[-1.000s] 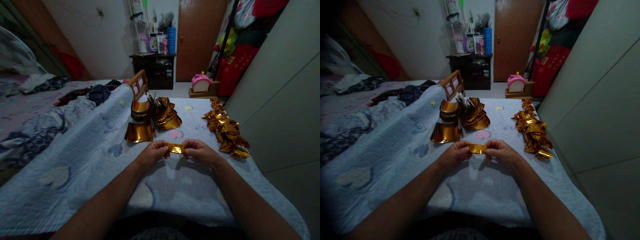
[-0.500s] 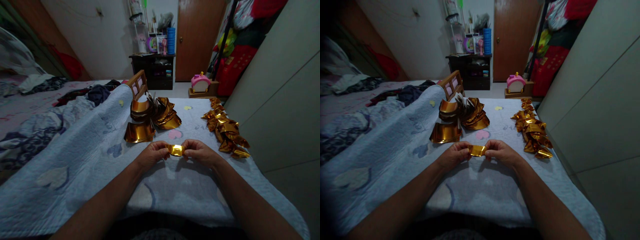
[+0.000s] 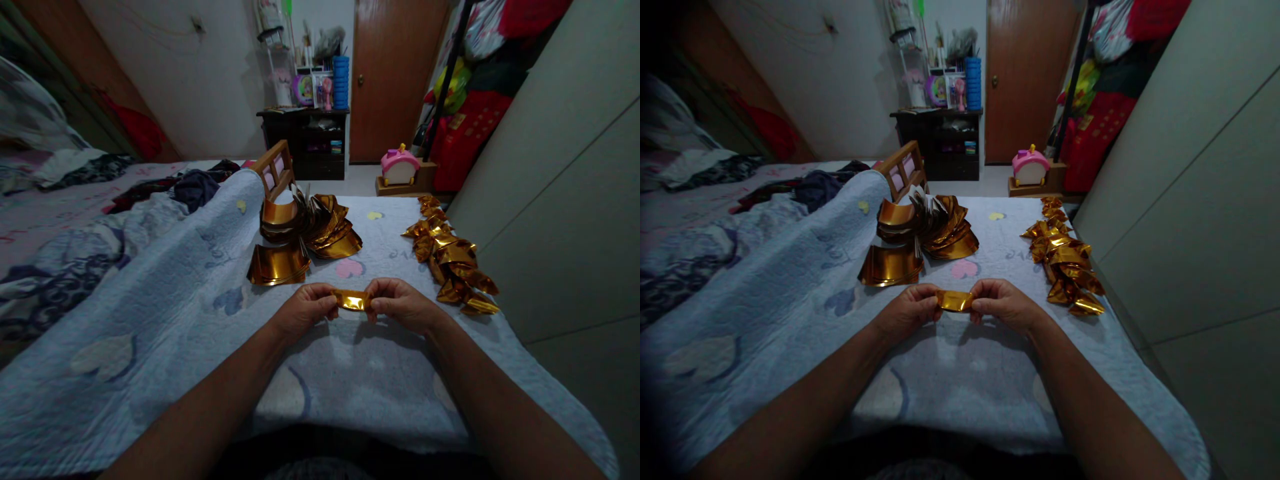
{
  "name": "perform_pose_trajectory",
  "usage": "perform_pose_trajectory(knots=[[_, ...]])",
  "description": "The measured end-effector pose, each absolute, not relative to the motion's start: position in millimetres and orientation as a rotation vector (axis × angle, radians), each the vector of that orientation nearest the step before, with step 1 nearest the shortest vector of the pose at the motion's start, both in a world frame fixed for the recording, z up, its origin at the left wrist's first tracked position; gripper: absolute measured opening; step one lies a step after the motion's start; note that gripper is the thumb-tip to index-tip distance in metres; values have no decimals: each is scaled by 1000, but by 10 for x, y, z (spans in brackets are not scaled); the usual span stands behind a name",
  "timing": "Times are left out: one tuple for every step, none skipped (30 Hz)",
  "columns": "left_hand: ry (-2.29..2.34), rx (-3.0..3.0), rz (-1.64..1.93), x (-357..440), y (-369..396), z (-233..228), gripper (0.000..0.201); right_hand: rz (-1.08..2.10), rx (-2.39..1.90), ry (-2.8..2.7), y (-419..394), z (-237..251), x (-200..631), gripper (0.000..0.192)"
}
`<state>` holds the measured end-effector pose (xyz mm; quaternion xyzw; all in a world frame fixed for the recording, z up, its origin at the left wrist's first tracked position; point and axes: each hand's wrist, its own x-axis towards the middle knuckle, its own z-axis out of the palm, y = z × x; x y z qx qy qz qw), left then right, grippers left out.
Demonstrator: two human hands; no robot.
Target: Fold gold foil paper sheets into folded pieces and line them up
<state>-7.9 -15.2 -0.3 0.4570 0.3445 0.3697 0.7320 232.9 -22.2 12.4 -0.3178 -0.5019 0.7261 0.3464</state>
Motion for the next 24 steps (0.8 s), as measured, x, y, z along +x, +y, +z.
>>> perform_pose_trajectory(knots=[[760,1001,815,-79,-151,-9,36,1888,-823,-1297,-222,123,2329,31],[761,996,819,-79,-150,-16,36,1886,-823,-1295,-221,120,2329,31],[761,991,823,-78,-149,-24,35,1881,-826,-1296,-220,114,2327,32],[760,987,828,-76,-146,-32,34,1874,-831,-1300,-219,106,2325,32],[761,982,830,-72,-143,-40,34,1868,-840,-1306,-219,97,2323,32],[762,977,829,-68,-140,-47,35,1863,-846,-1309,-218,89,2321,32],[765,973,828,-62,-137,-52,35,1860,-849,-1309,-218,83,2320,32],[768,971,827,-56,-135,-52,35,1860,-849,-1308,-219,79,2320,32],[771,972,826,-50,-133,-49,35,1860,-847,-1307,-220,77,2320,32],[771,971,829,-44,-134,-42,35,1860,-846,-1307,-221,77,2322,33],[764,964,836,-39,-135,-32,35,1857,-846,-1307,-222,78,2324,34],[750,951,847,-36,-137,-20,35,1855,-850,-1311,-222,79,2327,34],[732,931,857,-33,-140,-9,35,1852,-857,-1318,-220,79,2329,35],[712,908,866,-32,-142,0,36,1846,-868,-1324,-218,78,2332,35],[694,884,871,-31,-144,6,36,1837,-879,-1330,-216,75,2334,36],[679,865,870,-31,-145,8,37,1827,-892,-1333,-213,70,2336,36],[672,853,862,-31,-145,7,38,1817,-904,-1331,-210,65,2337,36],[670,843,854,-31,-146,2,38,1809,-913,-1328,-209,60,2338,35],[671,834,847,-31,-146,-3,38,1804,-918,-1319,-208,55,2339,35],[674,828,840,-30,-147,-9,39,1804,-920,-1311,-208,51,2338,35],[677,823,835,-29,-147,-15,39,1806,-921,-1306,-209,47,2338,35],[679,822,830,-29,-148,-21,40,1808,-921,-1303,-210,44,2336,35],[678,823,826,-28,-149,-27,41,1810,-922,-1301,-212,43,2334,35],[675,828,820,-28,-149,-34,42,1811,-923,-1300,-213,42,2331,34]])
